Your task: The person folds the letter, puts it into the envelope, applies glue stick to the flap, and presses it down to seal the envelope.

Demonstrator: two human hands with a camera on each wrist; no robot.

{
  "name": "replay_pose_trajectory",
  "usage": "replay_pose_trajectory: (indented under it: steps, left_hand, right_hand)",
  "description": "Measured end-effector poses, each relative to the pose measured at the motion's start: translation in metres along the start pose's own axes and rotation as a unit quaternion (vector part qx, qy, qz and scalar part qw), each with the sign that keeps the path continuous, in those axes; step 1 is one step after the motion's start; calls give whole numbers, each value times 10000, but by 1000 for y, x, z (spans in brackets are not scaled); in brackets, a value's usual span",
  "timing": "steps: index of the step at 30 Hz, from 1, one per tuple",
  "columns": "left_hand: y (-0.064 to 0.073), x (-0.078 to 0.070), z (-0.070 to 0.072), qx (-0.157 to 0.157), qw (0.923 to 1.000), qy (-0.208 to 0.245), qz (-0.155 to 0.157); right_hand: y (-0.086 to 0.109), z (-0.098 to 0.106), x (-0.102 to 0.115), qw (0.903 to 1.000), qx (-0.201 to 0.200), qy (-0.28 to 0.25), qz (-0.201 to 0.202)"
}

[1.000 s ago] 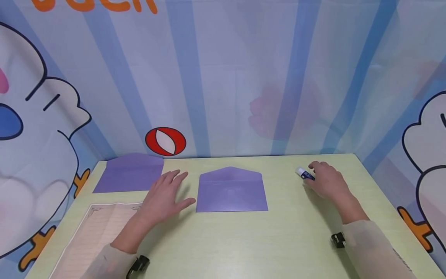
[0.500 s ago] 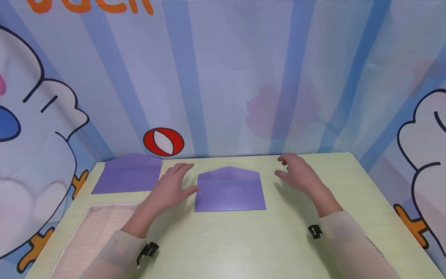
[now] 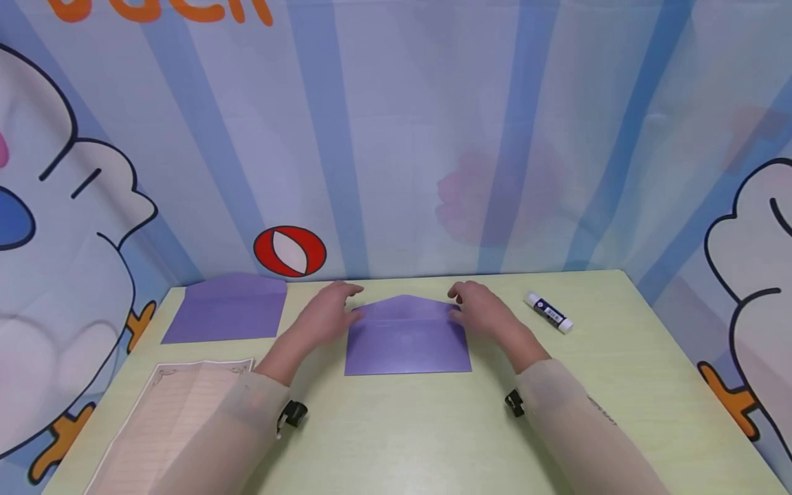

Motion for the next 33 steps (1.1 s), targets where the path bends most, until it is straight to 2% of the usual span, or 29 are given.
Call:
replay_pose_trajectory:
  steps: [5,9,18,28,33]
  left_hand:
    - [-12,3,-6,200,9997,-131,69]
    - [-16,7,-8,314,9993,-63,187]
    - [-19,11,-9,327,9991,160,219]
    - [-17,10,-6,-82,9999,-122,12]
    - [-13,3,-3,-225,9989,-320,-268]
  right_hand:
    - [-8,-7,3,9999,99,71,-66]
    - [-11,-8,6,9999,92,125,4]
    - [-13,-6,5,9993,-119,354,75]
    - [-5,-1,12,9966,-508,569,297]
    - [1,2,18,9939,-658,718,524]
Point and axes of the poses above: each hand's wrist, its own y-axis away from the middle knuckle, its own z-axis out of the back of the hand, x = y × z, the point moved 9 cm from there along -y, towards the middle knuckle, and after that the axes turned 11 degrees about x, right-handed, at the moved point
